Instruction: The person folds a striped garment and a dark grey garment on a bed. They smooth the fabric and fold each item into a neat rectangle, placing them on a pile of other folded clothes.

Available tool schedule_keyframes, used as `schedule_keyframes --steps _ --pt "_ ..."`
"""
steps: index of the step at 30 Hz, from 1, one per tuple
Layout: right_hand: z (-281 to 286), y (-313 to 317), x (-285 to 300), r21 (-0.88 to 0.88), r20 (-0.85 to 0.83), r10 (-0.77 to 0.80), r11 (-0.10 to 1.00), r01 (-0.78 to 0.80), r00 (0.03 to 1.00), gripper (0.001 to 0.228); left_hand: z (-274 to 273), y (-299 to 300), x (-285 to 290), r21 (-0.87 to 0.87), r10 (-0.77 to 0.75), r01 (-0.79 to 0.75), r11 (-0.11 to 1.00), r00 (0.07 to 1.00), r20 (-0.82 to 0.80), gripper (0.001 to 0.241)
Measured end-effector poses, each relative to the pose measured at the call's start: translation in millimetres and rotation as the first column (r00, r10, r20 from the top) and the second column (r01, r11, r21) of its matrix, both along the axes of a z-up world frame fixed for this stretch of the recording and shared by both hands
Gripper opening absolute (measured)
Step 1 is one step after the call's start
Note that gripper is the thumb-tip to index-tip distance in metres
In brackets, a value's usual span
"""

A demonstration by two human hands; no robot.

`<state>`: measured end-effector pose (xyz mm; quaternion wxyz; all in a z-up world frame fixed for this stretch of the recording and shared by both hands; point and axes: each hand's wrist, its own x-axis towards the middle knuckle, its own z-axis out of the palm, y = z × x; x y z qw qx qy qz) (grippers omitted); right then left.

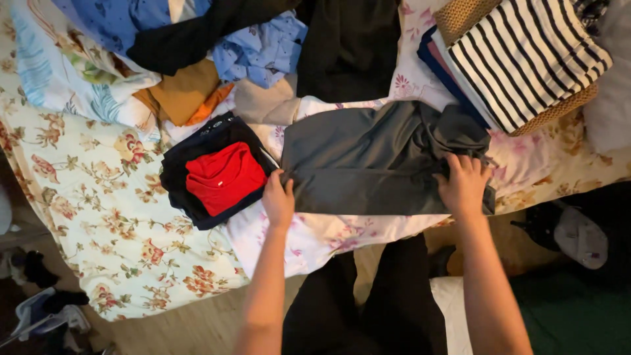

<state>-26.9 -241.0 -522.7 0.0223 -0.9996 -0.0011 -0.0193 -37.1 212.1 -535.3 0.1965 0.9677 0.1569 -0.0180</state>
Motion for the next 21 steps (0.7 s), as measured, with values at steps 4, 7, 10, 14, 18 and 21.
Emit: schedule_keyframes --steps 4,7,10,14,18,21 --pt "61.3 77.9 -7.0 0.120 0.254 0.041 0.990 -0.074 0.966 0.061 -12.6 -7.1 -25.5 0.028 0.162 -0.164 0.986 0.984 0.077 0.048" --pt "76.3 146.7 -17.0 0.219 0.393 0.097 0.956 -0.196 0.914 0.034 -42.3 -3.9 -41.4 0.037 0.387 -0.390 0.920 0.920 0.060 0.058" --pt "34.5 194.8 -42.3 0.316 0.038 0.267 0.911 -0.265 0.963 0.047 -55.9 3.6 -44.2 0.032 0.425 -0.424 0.905 0.902 -0.077 0.064" --pt "-10.2 214.6 -39.5 0.418 0.141 0.353 0.826 -0.379 0.925 0.061 -26.5 21.6 -43.6 -0.080 0.275 -0.292 0.953 0.945 -0.177 0.051" --pt "-33.5 140.4 -53.9 0.299 0.124 0.262 0.910 -0.288 0.957 0.060 6.1 23.5 -66.9 0.000 0.260 -0.263 0.965 0.954 -0.150 0.039" --pt "-9.7 82.8 -71.6 -0.039 0.163 0.076 0.997 -0.070 0.984 0.056 -15.7 23.8 -75.9 0.088 0.309 -0.300 0.950 0.945 -0.105 0.040"
